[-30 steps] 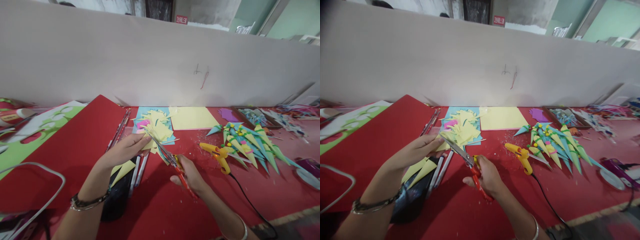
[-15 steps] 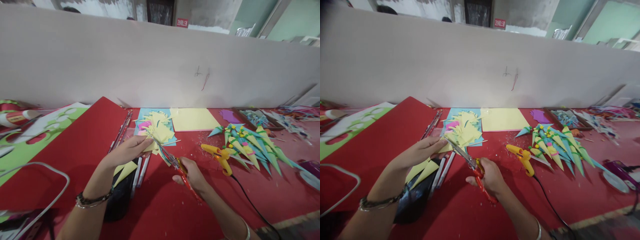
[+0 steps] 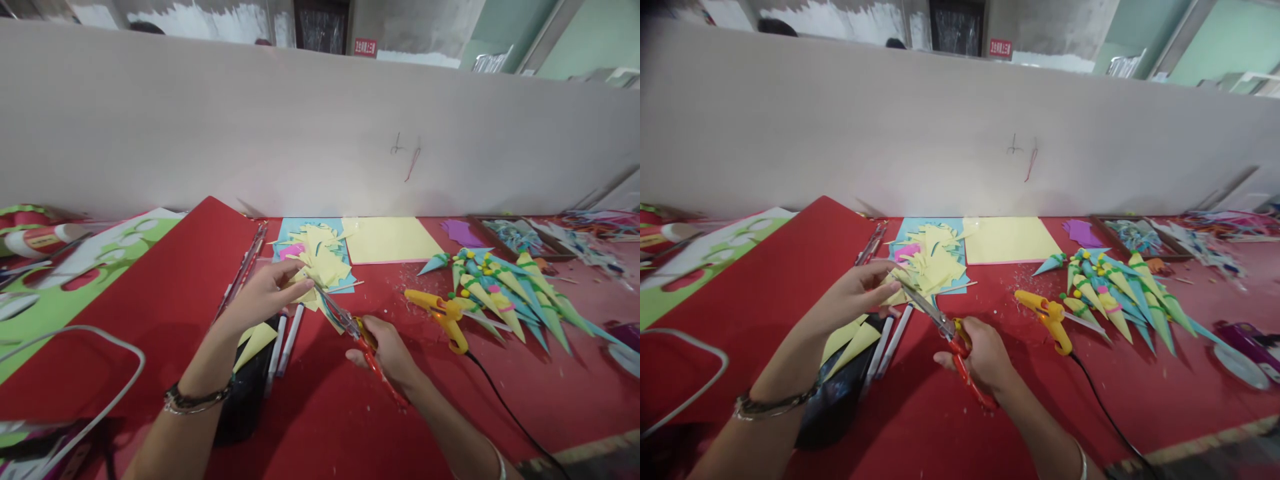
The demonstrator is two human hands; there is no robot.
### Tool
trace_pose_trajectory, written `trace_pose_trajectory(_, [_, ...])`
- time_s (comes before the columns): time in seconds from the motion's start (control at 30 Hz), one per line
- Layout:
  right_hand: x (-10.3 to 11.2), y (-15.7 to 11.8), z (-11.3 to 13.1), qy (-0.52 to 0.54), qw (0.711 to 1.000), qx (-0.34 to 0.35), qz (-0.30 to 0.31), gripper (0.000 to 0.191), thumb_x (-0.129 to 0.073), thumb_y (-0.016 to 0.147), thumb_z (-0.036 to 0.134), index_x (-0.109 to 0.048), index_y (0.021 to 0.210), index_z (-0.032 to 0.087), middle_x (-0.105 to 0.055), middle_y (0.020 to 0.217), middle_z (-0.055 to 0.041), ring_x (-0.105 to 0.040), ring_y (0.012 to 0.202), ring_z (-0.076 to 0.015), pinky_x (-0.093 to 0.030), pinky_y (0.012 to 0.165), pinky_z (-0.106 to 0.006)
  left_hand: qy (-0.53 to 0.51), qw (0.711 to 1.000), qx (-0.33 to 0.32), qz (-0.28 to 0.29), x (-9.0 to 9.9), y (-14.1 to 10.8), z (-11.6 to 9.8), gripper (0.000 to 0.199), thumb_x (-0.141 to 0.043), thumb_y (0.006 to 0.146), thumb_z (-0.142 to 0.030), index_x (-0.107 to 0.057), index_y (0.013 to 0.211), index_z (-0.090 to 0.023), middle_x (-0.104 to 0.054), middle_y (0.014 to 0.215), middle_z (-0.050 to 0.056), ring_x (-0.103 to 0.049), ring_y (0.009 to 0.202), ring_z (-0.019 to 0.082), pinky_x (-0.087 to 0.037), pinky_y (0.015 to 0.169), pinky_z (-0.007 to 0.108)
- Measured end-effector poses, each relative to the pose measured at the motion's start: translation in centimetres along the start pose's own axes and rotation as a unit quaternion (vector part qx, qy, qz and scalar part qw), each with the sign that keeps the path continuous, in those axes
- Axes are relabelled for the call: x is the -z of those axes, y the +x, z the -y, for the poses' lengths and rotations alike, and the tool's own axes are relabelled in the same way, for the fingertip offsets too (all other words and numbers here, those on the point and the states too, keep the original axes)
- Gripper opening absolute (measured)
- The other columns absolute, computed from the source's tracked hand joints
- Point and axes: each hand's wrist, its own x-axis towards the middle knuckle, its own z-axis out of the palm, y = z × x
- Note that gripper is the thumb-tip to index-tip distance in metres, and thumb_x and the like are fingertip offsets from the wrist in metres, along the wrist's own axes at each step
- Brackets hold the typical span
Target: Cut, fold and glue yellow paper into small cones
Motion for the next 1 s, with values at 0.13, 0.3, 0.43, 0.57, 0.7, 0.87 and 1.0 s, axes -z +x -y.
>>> trace_pose_trajectory(0.13, [0.1, 0.0, 0.2, -0.01, 1.0, -0.01, -0.003, 0.04, -0.064, 0.065, 0.05, -0.039, 0.063, 0.019, -0.039, 0.059, 0.0048, -0.032, 0.054, -0.009, -0.026, 0.05, -0.021, 0.03, 0.999, -0.016, -0.022, -0.4, 0.2, -0.1, 0.026, -0.052, 0.076, -0.042, -0.047, 0.065, -0.018, -0.04, 0.053, -0.008, -0.047, 0.036, 0.006, -0.042, 0.036, 0.017])
trace_pose_trajectory(0.3, [0.0, -0.1, 0.4, -0.04, 0.999, 0.0, -0.026, 0.04, -0.065, 0.064, 0.048, -0.036, 0.059, 0.019, -0.038, 0.057, 0.0056, -0.031, 0.051, -0.0082, -0.024, 0.048, -0.021, 0.044, 0.998, -0.016, -0.04, -0.7, 0.1, -0.1, 0.025, -0.047, 0.078, -0.04, -0.05, 0.068, -0.017, -0.043, 0.054, -0.007, -0.046, 0.033, 0.005, -0.038, 0.032, 0.016])
trace_pose_trajectory(0.43, [0.0, -0.1, 0.5, -0.043, 0.999, 0.001, -0.031, 0.041, -0.065, 0.065, 0.047, -0.036, 0.057, 0.019, -0.039, 0.055, 0.0055, -0.031, 0.05, -0.0078, -0.023, 0.047, -0.021, 0.027, 0.997, 0.01, -0.075, -1.2, 0.3, 0.0, 0.022, -0.049, 0.076, -0.036, -0.051, 0.065, -0.017, -0.043, 0.054, -0.006, -0.041, 0.031, 0.004, -0.034, 0.028, 0.015])
trace_pose_trajectory(0.57, [-0.1, 0.0, 0.5, -0.045, 0.999, -0.014, -0.023, 0.041, -0.063, 0.066, 0.048, -0.036, 0.056, 0.019, -0.04, 0.054, 0.0054, -0.031, 0.049, -0.0075, -0.022, 0.047, -0.021, 0.008, 0.994, 0.02, -0.107, -1.4, 0.6, 0.0, 0.023, -0.047, 0.076, -0.038, -0.051, 0.065, -0.018, -0.034, 0.046, -0.009, -0.035, 0.03, 0.005, -0.041, 0.029, 0.018])
trace_pose_trajectory(0.7, [0.0, 0.0, 0.6, -0.05, 0.998, -0.03, -0.01, 0.042, -0.062, 0.067, 0.048, -0.035, 0.056, 0.019, -0.038, 0.055, 0.0053, -0.032, 0.049, -0.0078, -0.023, 0.047, -0.021, -0.033, 0.987, 0.03, -0.154, -1.1, 0.5, 0.0, 0.024, -0.047, 0.077, -0.041, -0.053, 0.072, -0.019, -0.031, 0.047, -0.009, -0.033, 0.033, 0.006, -0.047, 0.032, 0.022])
trace_pose_trajectory(0.87, [0.2, 0.0, 0.9, -0.073, 0.995, -0.056, -0.026, 0.042, -0.063, 0.066, 0.051, -0.035, 0.057, 0.019, -0.041, 0.056, 0.0049, -0.035, 0.05, -0.0088, -0.023, 0.047, -0.021, -0.041, 0.979, 0.052, -0.195, -0.1, 1.1, 1.1, 0.022, -0.048, 0.077, -0.038, -0.056, 0.076, -0.018, -0.036, 0.046, -0.009, -0.03, 0.033, 0.005, -0.039, 0.031, 0.018])
trace_pose_trajectory(1.0, [0.4, 0.1, 0.7, -0.09, 0.993, -0.059, -0.05, 0.039, -0.061, 0.067, 0.05, -0.038, 0.057, 0.02, -0.042, 0.056, 0.0046, -0.036, 0.05, -0.0092, -0.023, 0.048, -0.02, -0.005, 0.976, 0.058, -0.212, 0.8, 3.9, 2.5, 0.018, -0.051, 0.078, -0.027, -0.059, 0.069, -0.014, -0.032, 0.038, -0.01, -0.028, 0.032, 0.005, -0.026, 0.03, 0.015])
